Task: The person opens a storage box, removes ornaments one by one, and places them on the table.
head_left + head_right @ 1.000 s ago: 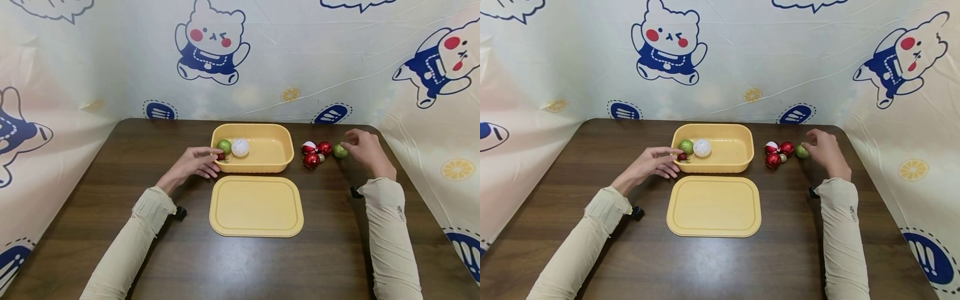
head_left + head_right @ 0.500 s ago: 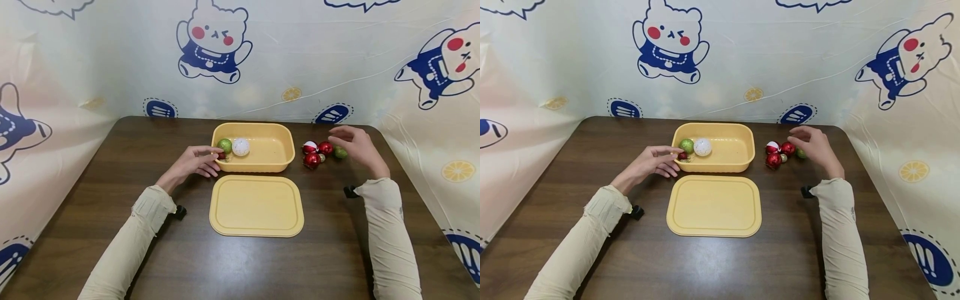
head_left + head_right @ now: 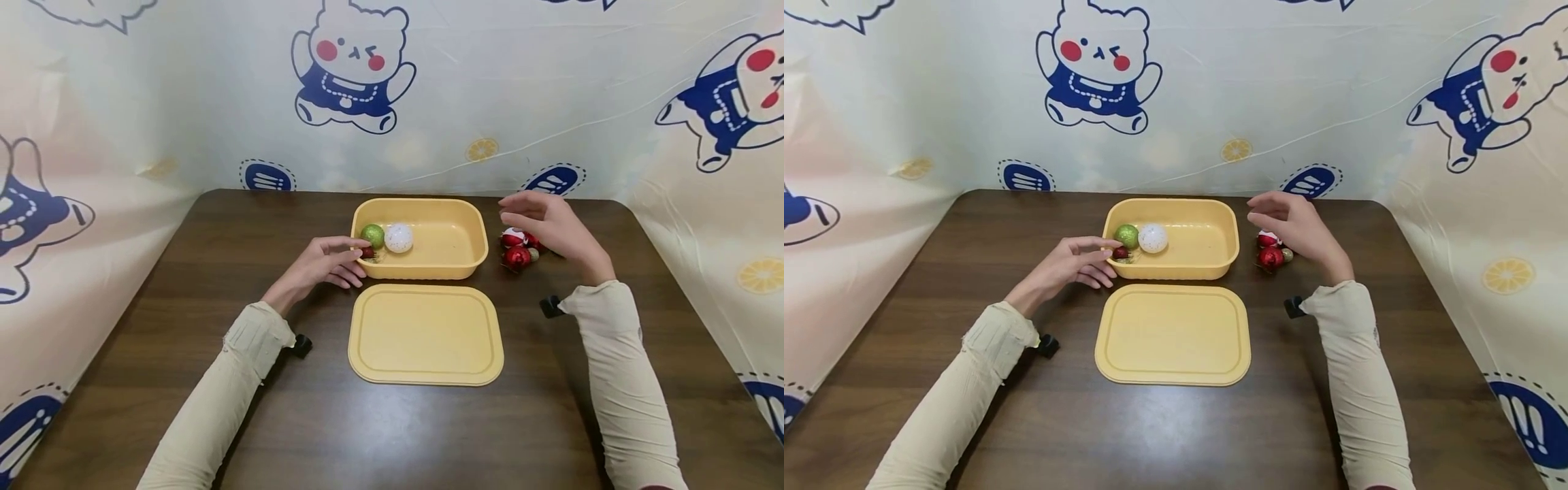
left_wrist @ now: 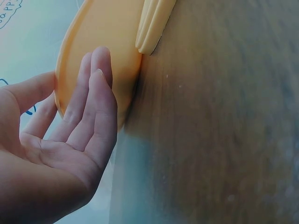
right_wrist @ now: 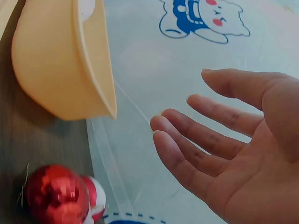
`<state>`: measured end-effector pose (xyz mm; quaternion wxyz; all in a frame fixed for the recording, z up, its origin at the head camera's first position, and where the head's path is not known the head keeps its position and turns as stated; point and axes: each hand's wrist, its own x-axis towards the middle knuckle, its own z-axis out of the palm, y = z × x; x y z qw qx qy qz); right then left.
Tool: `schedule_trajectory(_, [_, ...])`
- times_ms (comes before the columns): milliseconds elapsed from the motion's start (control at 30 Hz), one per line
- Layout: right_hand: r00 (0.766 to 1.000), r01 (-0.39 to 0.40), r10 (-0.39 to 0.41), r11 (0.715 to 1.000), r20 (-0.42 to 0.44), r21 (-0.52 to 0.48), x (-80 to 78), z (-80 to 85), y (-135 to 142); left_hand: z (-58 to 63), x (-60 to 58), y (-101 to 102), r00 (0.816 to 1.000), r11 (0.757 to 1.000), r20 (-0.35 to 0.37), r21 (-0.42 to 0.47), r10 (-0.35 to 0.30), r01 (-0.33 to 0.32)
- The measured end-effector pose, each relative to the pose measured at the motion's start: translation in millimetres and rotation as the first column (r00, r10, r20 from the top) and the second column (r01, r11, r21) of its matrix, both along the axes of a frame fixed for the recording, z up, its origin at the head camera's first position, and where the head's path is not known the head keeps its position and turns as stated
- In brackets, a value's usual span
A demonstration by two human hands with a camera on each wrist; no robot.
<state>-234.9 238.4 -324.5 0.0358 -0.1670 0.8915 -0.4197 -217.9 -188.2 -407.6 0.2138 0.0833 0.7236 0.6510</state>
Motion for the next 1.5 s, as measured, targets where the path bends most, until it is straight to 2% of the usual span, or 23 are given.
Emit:
schedule_trajectory(467, [0.999, -0.041, 0.042, 0.998, 0.025, -0.043, -9.1, -4.0, -28.9, -1.7, -0.1, 1.2, 1.000, 1.000, 0.007, -0.017, 0.005, -0.005])
schedule_trajectory(800, [0.996, -0.086, 0.085, 0.996, -0.019, -0.029, -12.5, -2.4, -54.3, -0.5, 1.2, 1.3, 1.000, 1.000, 0.004, -0.021, 0.005, -0.005])
schedule_trajectory(1233, [0.993, -0.117, 0.116, 0.992, -0.026, -0.049, -17.3, -1.3, -73.2, -1.4, -1.1, 3.2, 1.000, 1.000, -0.001, -0.014, -0.003, 0.003])
schedule_trajectory(1500, [0.988, -0.148, 0.147, 0.989, -0.042, -0.008, -18.9, -14.7, -97.6, -0.9, -0.2, -0.5, 1.000, 1.000, 0.001, -0.024, 0.016, -0.016])
